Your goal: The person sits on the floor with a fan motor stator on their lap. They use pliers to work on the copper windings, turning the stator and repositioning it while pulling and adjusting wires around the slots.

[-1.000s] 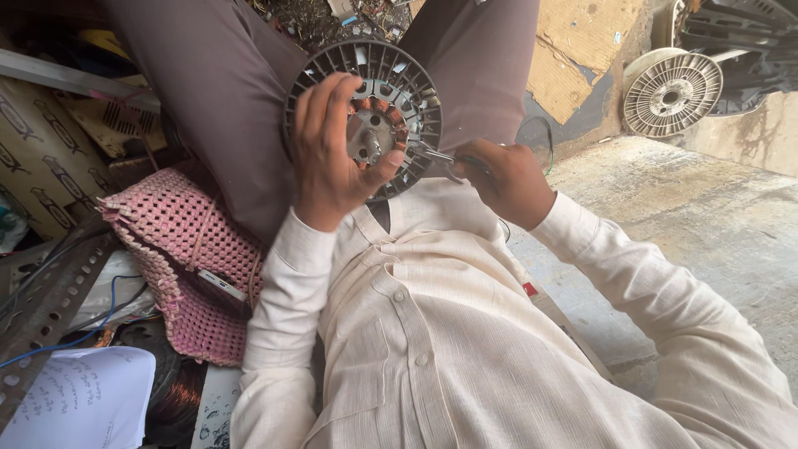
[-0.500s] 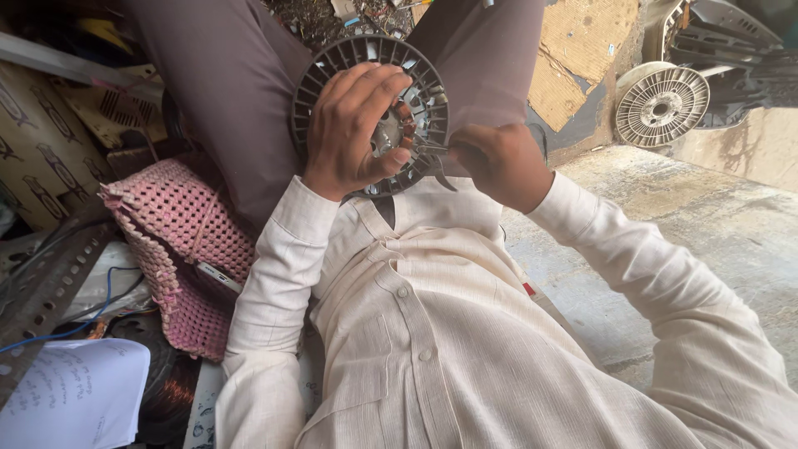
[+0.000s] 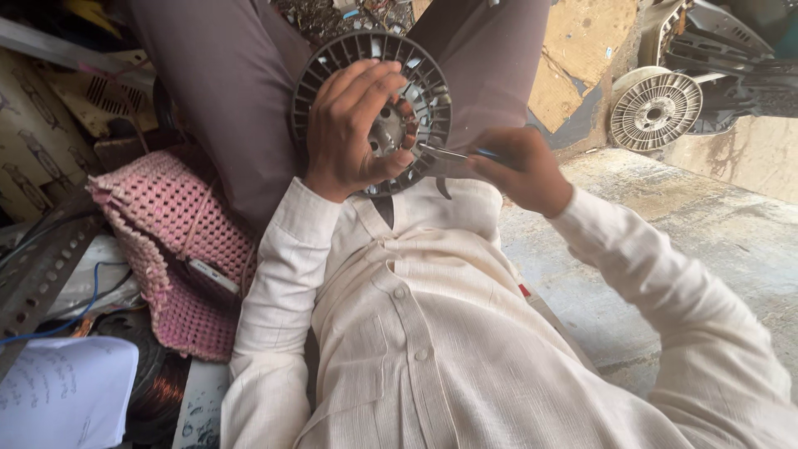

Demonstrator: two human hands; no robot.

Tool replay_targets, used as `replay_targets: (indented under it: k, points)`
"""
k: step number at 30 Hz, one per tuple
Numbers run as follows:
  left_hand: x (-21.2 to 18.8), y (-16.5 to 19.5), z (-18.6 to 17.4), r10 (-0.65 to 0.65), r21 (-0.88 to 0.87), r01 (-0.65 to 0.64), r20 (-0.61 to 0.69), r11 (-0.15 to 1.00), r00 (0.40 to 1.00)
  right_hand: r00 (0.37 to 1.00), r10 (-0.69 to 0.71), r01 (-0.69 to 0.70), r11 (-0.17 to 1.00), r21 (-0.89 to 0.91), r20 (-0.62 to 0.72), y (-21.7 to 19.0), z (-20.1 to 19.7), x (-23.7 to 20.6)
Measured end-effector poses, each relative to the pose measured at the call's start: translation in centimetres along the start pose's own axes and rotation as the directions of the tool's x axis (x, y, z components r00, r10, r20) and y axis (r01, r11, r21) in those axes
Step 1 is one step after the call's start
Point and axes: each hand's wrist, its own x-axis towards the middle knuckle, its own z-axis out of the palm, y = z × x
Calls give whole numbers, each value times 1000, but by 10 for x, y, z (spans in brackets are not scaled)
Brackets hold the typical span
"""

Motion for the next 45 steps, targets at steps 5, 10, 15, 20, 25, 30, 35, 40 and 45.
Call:
replay_targets:
  k: [5,10,15,20,25,30,35,40,45]
  points:
    - [-1,-2,-1,18,29,-18,-9,999,1000,977,-183,22,601,-799,-111,-28,-4,-47]
    - [0,-2,-3,18,29,-18,-5,999,1000,707,-704,573,522,-631,59,-54,-16,-54]
    - [2,-2,-3,18,37,-18,-8,999,1000,654,-755,611,484,-626,55,-73,-12,-42]
    - [1,-3,-3,21,42,-20,-7,999,1000,636,-771,609,482,-630,25,-71,-13,-39]
    - [1,-4,-3,15,41,-15,-9,999,1000,668,-744,582,528,-618,-5,-66,-7,-37]
    - [0,-5,-1,22,36,-22,-14,999,1000,905,-426,331,696,-637,5,-79,-23,-32]
    - [0,-7,3,40,44,-39,-28,998,999,973,-229,186,765,-617,9,-84,-43,-27]
    - [-2,-7,3,35,45,-34,-30,998,999,975,-197,216,703,-677,106,-93,-56,-31]
    - [0,-6,3,33,41,-31,-38,999,999,997,8,53,592,-804,71,-91,-69,-36]
